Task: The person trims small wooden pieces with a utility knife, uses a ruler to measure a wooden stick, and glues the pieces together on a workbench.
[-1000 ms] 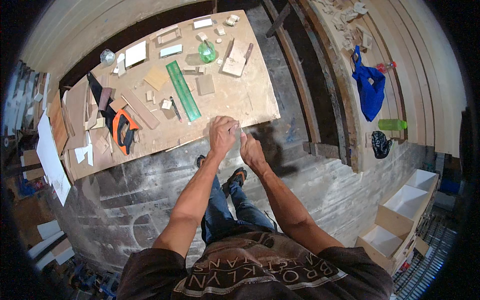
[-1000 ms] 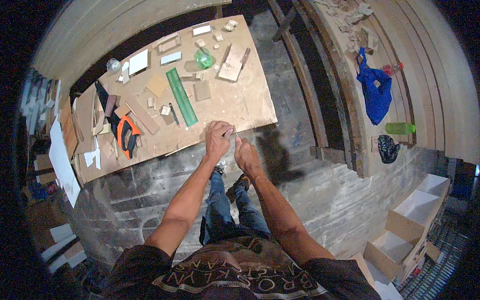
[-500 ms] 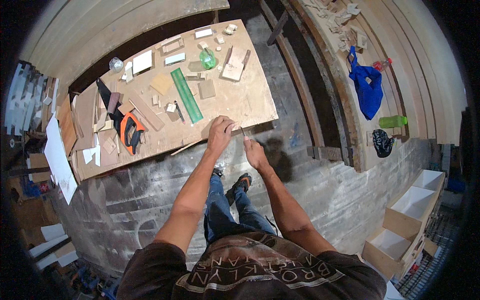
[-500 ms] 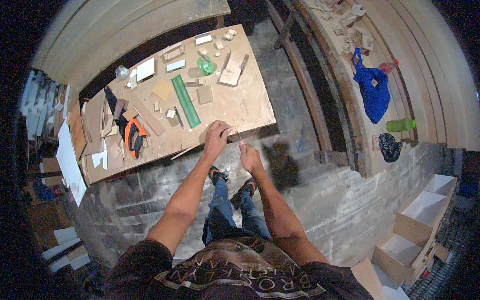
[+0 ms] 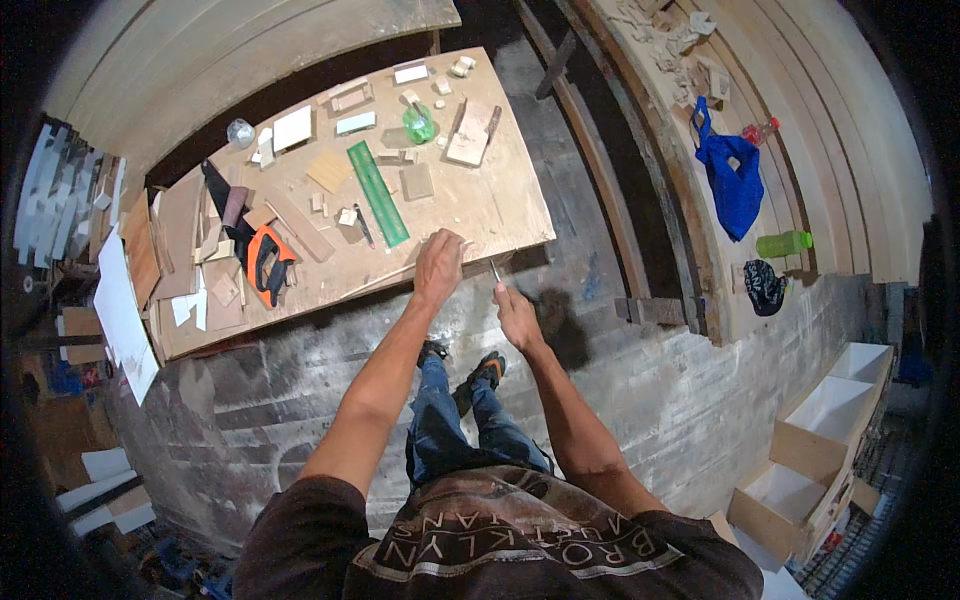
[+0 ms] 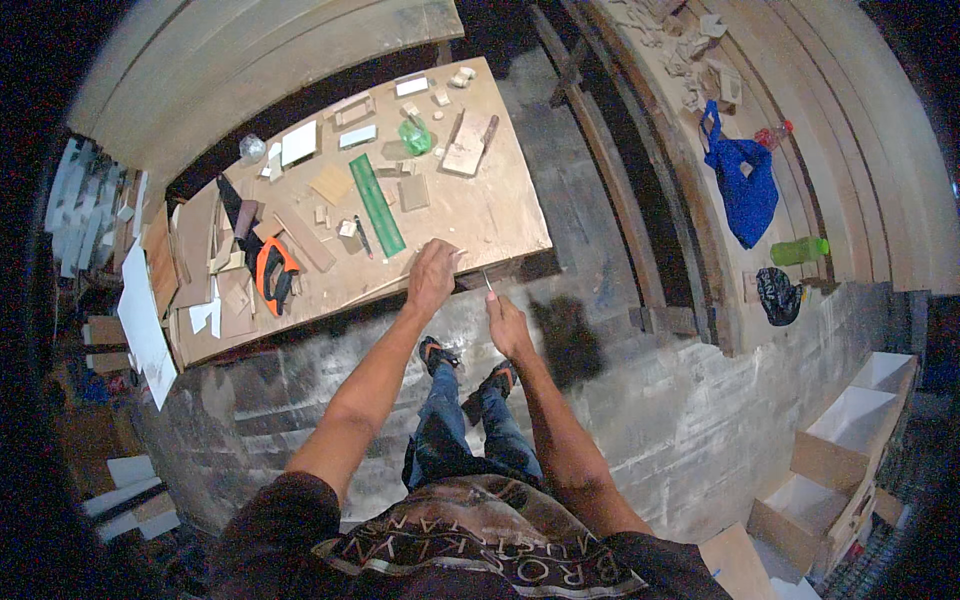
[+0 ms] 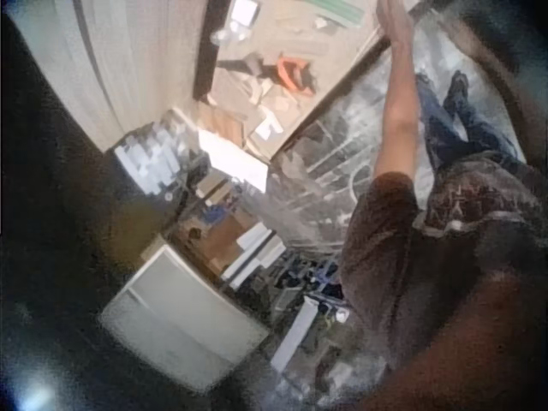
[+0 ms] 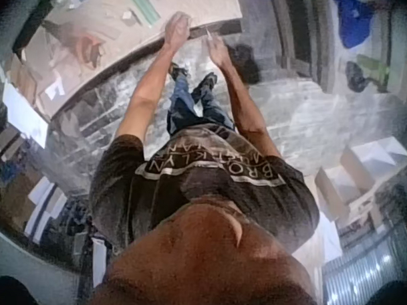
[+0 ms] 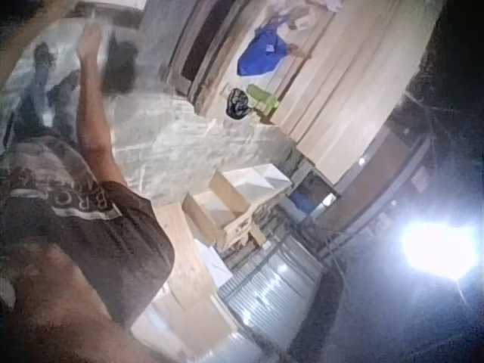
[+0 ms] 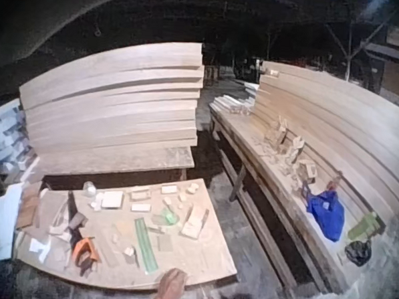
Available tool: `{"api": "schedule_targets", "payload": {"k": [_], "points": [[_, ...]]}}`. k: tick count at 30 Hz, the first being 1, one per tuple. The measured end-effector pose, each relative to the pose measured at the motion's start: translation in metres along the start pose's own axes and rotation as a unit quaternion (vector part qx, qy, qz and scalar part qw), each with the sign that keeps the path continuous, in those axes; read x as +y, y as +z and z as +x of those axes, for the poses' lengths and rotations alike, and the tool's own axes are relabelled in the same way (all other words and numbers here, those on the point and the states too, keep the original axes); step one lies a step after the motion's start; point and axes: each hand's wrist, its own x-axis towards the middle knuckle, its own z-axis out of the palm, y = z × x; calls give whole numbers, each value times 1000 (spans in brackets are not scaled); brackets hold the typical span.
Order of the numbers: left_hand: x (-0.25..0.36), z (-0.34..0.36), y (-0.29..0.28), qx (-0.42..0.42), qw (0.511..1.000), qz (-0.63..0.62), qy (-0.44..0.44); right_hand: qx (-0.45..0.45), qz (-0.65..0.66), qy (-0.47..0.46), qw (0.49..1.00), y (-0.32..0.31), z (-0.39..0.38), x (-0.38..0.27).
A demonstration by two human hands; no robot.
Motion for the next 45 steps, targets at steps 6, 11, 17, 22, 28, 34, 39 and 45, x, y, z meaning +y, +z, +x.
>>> {"api": "schedule_targets", "payload": {"k": [6,11,17,22,28,34,39,45], "points": [[6,3,-32,61,973,-134,-180,-16,84,16,996,-8,-21,-13],[31,11,-61,3,945,-220,-242,-50,72,-14,996,-25,-9,-59],[9,0,-49,-4,982,-140,-124,-55,17,-48,997,-13,14,-67],[-2,-2,-18,-45,982,-135,-125,-37,38,-4,999,7,17,-28],[-18,-11,2,-40,975,-155,-153,-50,67,40,996,13,22,-22],[-23,-10,1,-68,954,-197,-218,-62,57,58,995,9,25,-30],[-31,-9,-3,-90,933,-240,-252,-73,46,79,993,4,22,-43],[-28,-4,-7,-107,915,-255,-293,-89,42,91,991,3,20,-49]]}}
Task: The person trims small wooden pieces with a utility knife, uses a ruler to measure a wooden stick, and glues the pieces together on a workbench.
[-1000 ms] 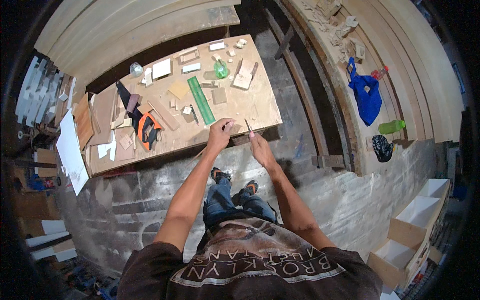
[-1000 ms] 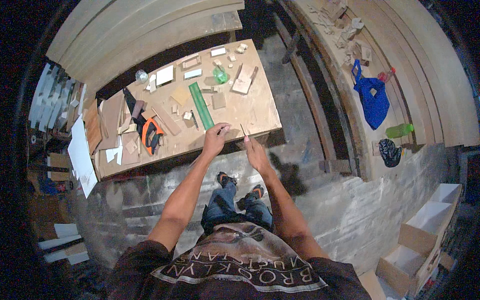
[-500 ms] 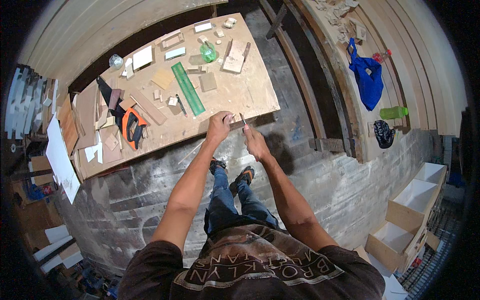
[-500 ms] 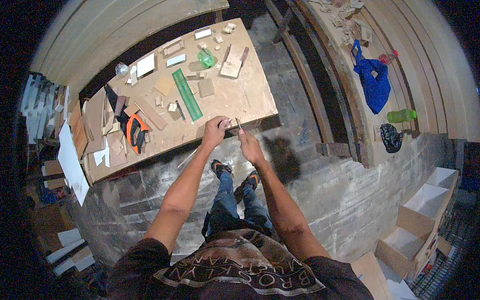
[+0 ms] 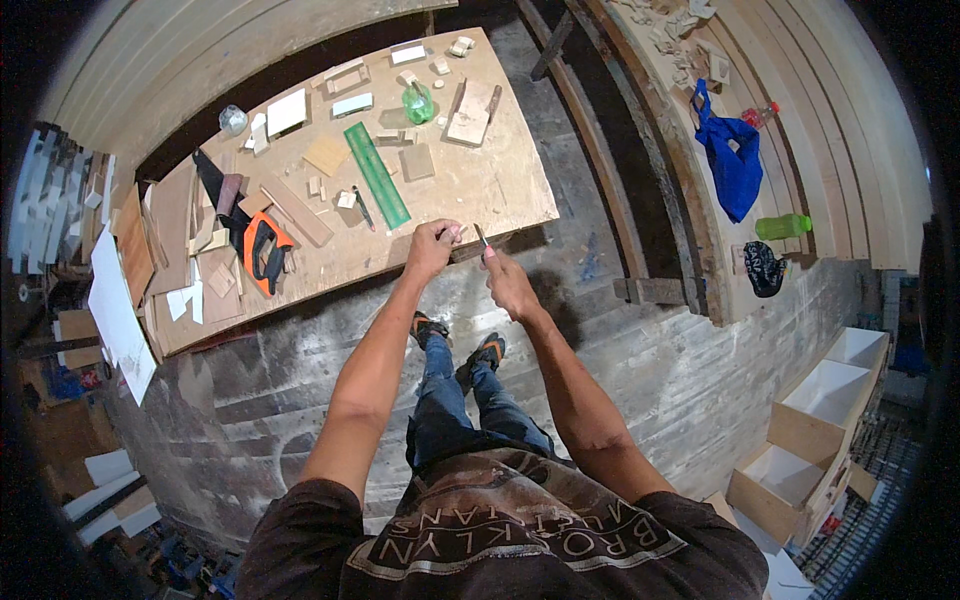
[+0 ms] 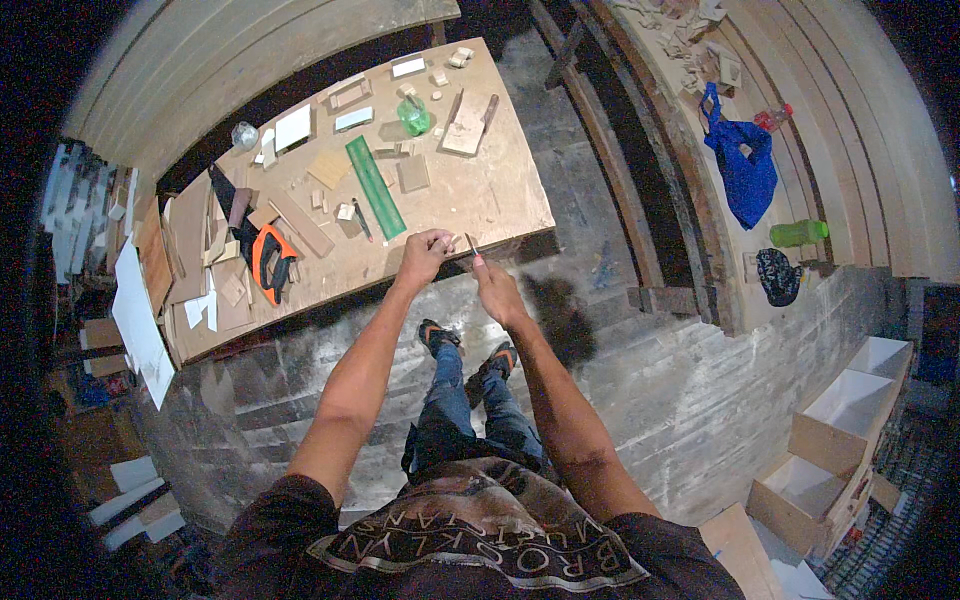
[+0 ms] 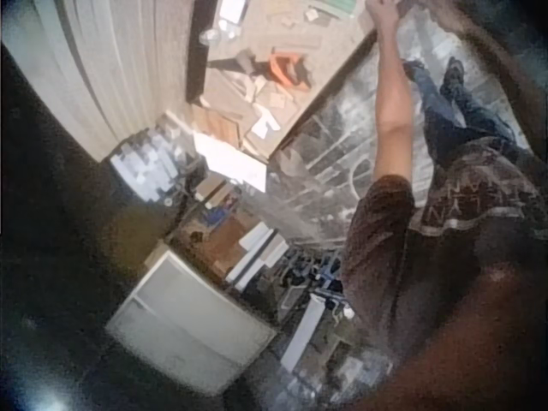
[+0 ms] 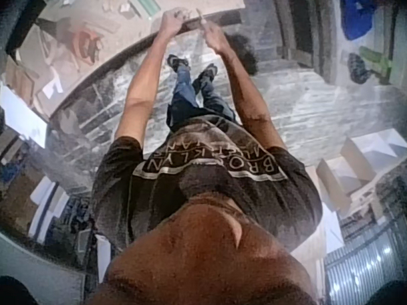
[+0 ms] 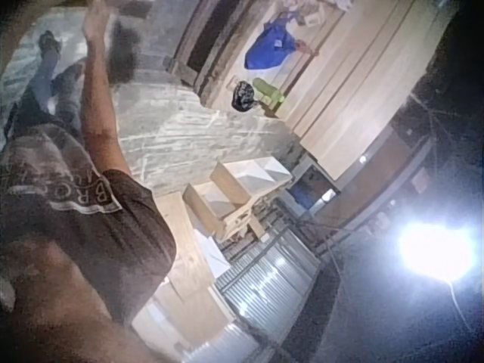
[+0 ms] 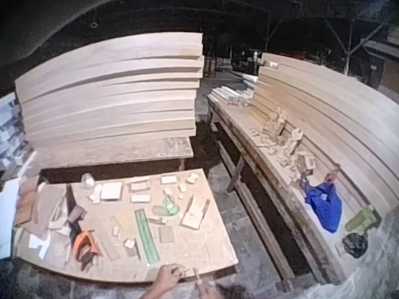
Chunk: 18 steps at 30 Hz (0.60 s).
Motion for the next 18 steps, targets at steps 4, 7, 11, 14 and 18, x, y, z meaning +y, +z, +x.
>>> {"api": "schedule_targets", "payload": {"k": [4,7,11,14,18], "points": [[4,-5,6,38,969,164,180,1,-12,-14,1000,0,2,4],[14,-8,14,39,941,237,239,32,-18,-39,999,4,12,23],[16,-11,15,33,936,248,249,59,-33,-62,996,8,19,31],[15,-10,14,22,935,246,255,68,-27,-77,994,10,24,37],[14,-10,14,25,930,269,251,54,-39,-82,994,8,26,37]]}}
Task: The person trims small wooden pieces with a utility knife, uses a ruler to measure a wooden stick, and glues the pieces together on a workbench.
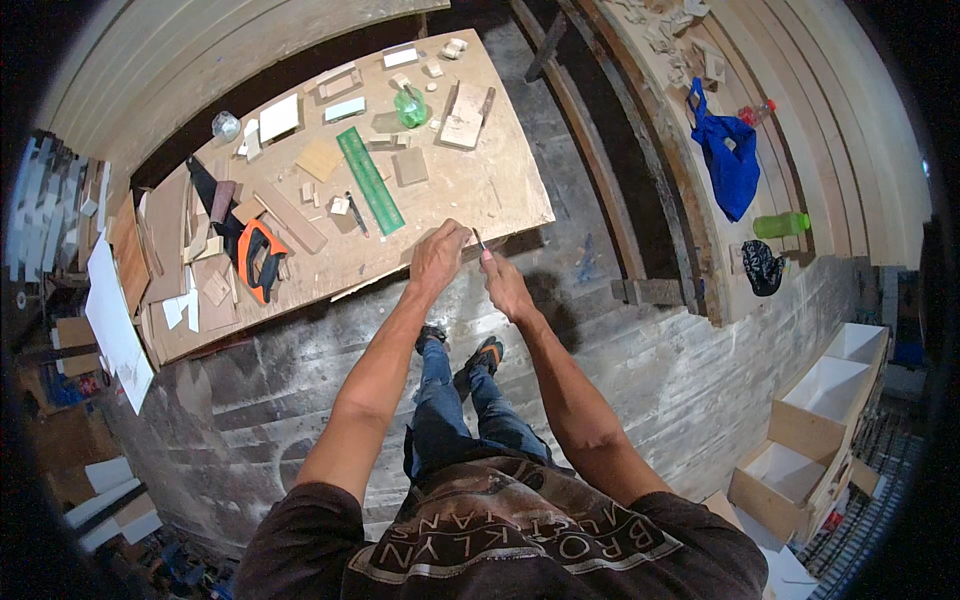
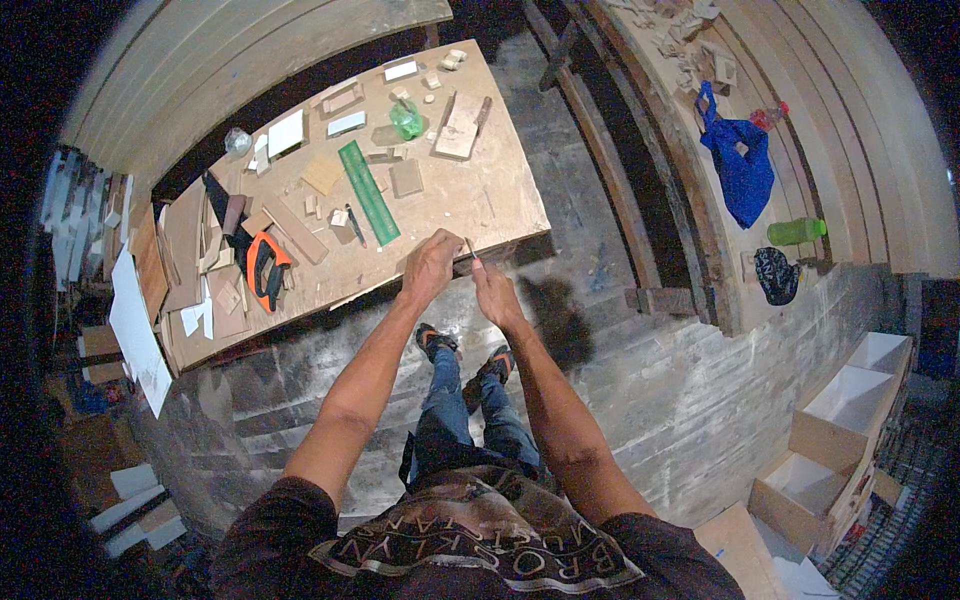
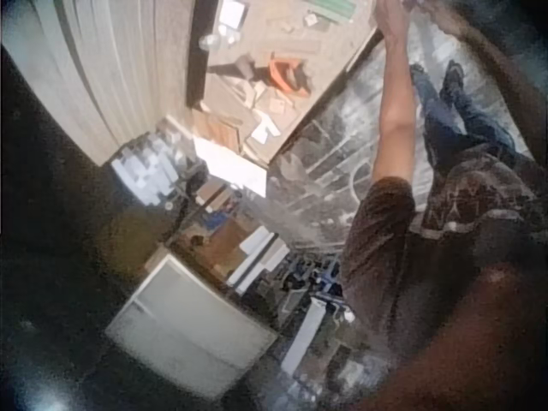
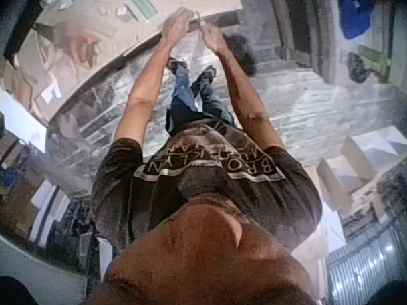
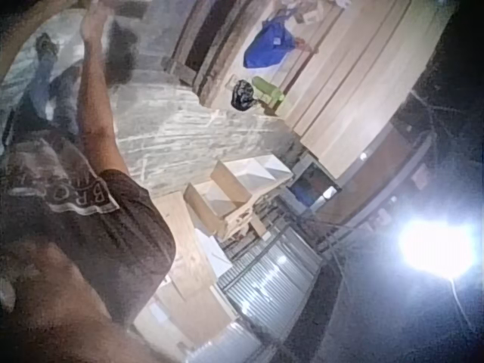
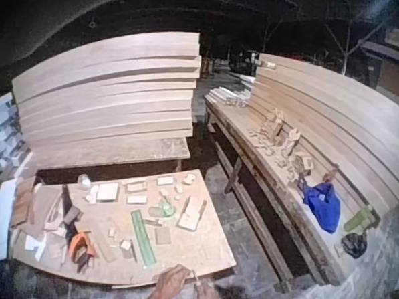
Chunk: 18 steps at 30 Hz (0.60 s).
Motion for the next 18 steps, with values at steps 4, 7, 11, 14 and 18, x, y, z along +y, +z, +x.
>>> {"api": "schedule_targets", "payload": {"k": [4,7,11,14,18], "points": [[1,-2,2,7,999,31,1,-2,-2,6,1000,2,1,-2],[3,-4,3,2,999,51,-3,-10,-9,23,1000,0,-2,-4],[5,-2,3,-2,998,59,-1,3,0,25,1000,0,-4,-1],[3,-4,3,2,998,59,-2,-1,-6,25,1000,1,-6,-7],[8,-2,2,1,998,62,-5,0,-25,9,1000,0,-3,-5]]}}
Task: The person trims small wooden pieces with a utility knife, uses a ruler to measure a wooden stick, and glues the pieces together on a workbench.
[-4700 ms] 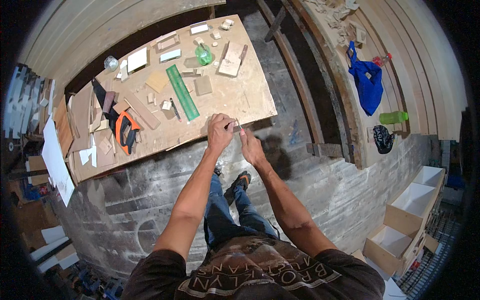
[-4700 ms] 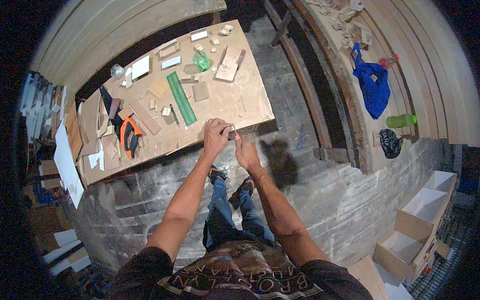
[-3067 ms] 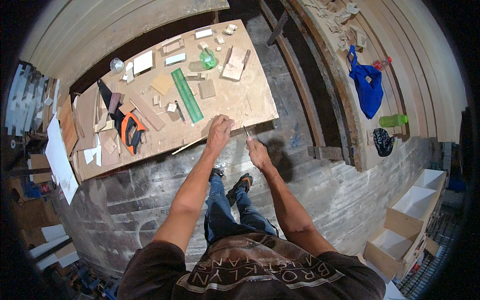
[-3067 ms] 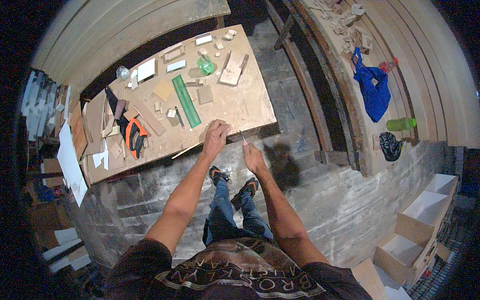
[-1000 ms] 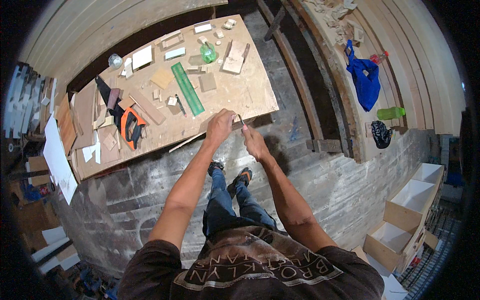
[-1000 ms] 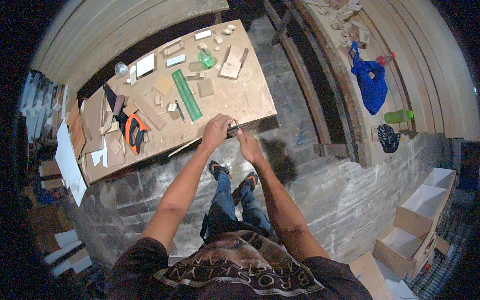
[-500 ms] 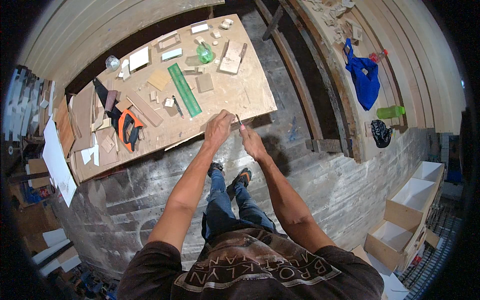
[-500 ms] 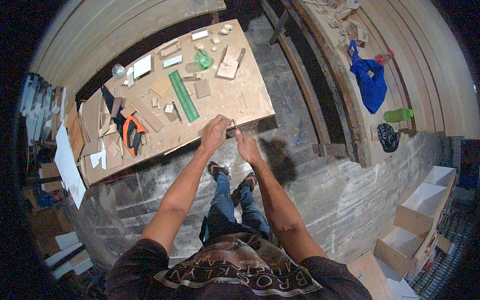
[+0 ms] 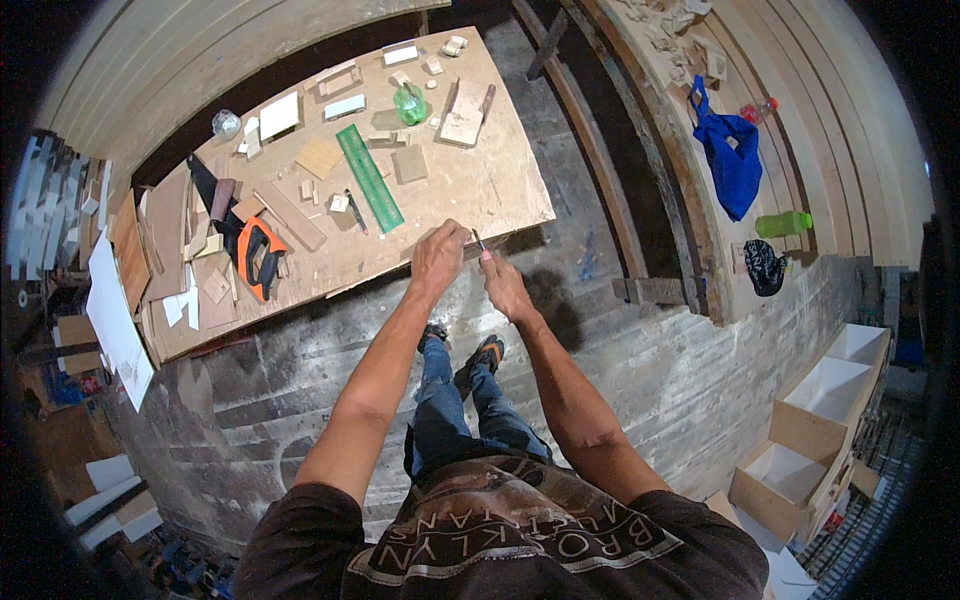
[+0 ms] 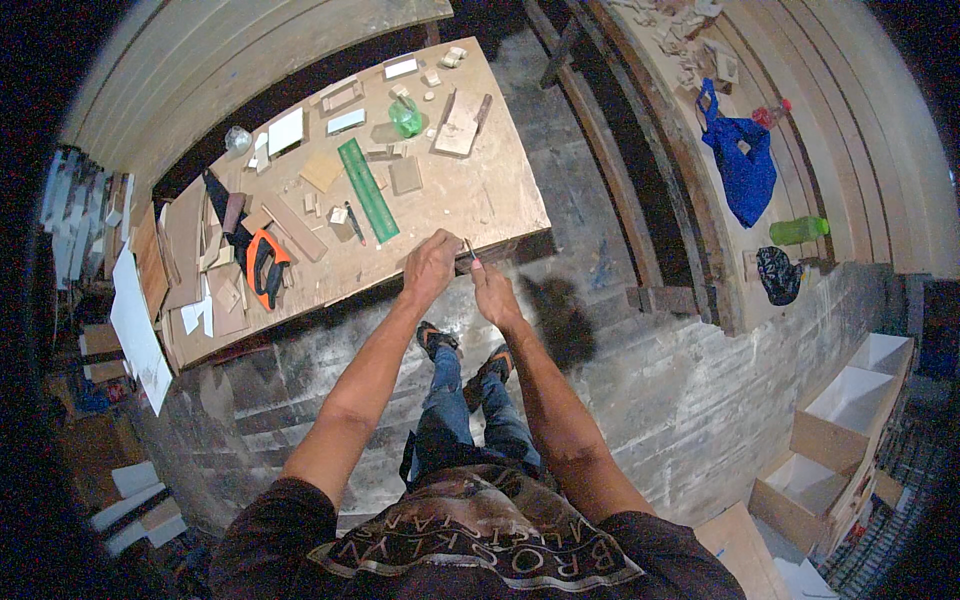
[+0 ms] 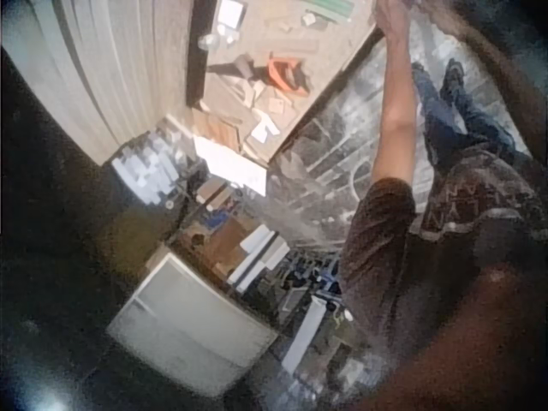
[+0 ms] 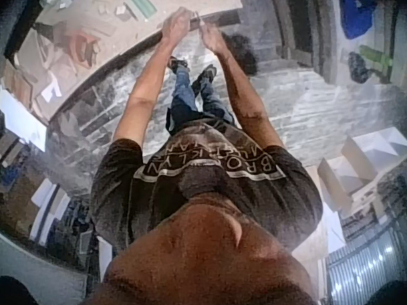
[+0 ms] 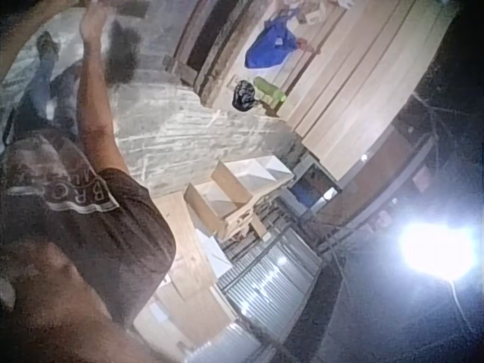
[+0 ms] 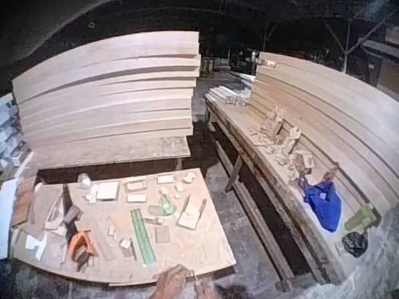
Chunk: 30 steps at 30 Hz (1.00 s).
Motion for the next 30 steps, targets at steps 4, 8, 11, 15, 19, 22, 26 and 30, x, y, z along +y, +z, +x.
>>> {"api": "schedule_targets", "payload": {"k": [4,8,11,15,19,22,26,30], "points": [[1,0,1,7,1000,10,4,-13,1,8,1000,-1,1,-3],[-1,-2,3,12,1000,17,15,-58,-2,14,998,-13,2,-10],[-4,-2,5,25,999,8,30,-72,-29,27,997,-19,2,-17],[-6,-1,9,35,998,-13,41,-4,-11,-40,999,-9,0,-5],[-3,-1,8,23,999,-9,34,-17,-27,-10,999,-5,2,0],[-1,-2,-1,-2,1000,-7,-3,-15,-61,-1,998,-2,-1,-9],[7,-4,-8,5,994,-74,-85,8,-106,0,994,-2,-9,-22],[18,5,-34,61,978,-190,-65,2,-120,-7,993,-7,8,-13]]}}
